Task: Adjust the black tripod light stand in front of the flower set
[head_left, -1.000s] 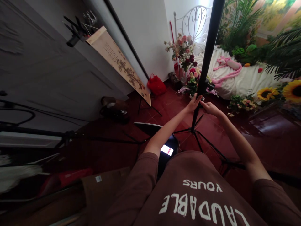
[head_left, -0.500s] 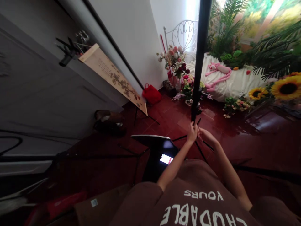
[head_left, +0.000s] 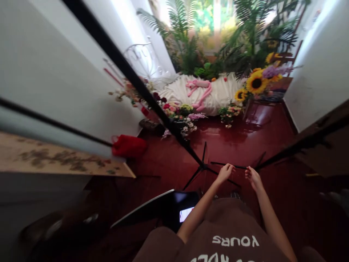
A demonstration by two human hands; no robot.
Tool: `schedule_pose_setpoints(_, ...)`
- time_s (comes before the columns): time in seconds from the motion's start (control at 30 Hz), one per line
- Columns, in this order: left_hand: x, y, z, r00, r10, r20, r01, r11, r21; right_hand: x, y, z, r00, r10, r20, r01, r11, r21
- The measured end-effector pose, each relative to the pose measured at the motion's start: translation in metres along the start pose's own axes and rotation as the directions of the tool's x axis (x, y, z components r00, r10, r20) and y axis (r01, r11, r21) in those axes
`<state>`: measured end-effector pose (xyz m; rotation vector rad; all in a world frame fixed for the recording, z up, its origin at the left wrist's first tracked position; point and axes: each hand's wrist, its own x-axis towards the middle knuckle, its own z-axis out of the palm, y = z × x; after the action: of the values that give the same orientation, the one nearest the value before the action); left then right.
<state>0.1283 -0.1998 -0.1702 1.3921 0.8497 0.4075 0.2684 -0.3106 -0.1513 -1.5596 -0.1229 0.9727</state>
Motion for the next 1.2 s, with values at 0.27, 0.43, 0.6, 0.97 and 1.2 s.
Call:
schedule_pose_setpoints(0.27, 0.054, 0.105, 0.103, 0.928, 0.305, 0.215, -0.305, 0.952, -0.034, 0.003, -0.128, -0.150, 0.735, -0.367, -0.570, 0.444, 0.896, -0.004)
schedule_pose_setpoints(0.43, 0.087, 0.195, 0.198, 0.777, 0.562, 0.284, -0.546, 0.826, -0.141, -0.003, -0.226, -0.194, 0.889, -0.423, -0.178, 0.394, 0.902, -0.178)
schedule_pose_setpoints(0.6, 0.109, 0.219, 0.259, 0.819, 0.476, 0.321, -0.467, 0.877, -0.109, 0.008, -0.264, -0.204, 0.922, -0.345, 0.177, 0.381, 0.891, -0.245)
schedule_pose_setpoints(0.97, 0.116, 0.205, 0.283, 0.840, 0.533, 0.104, -0.527, 0.846, -0.079, 0.031, -0.273, -0.236, 0.850, -0.307, 0.428, 0.419, 0.886, -0.196)
schedule_pose_setpoints(1.2, 0.123, 0.181, 0.274, 0.847, 0.498, 0.185, -0.496, 0.866, -0.061, 0.071, -0.241, -0.259, 0.947, -0.133, 0.292, 0.245, 0.888, -0.390)
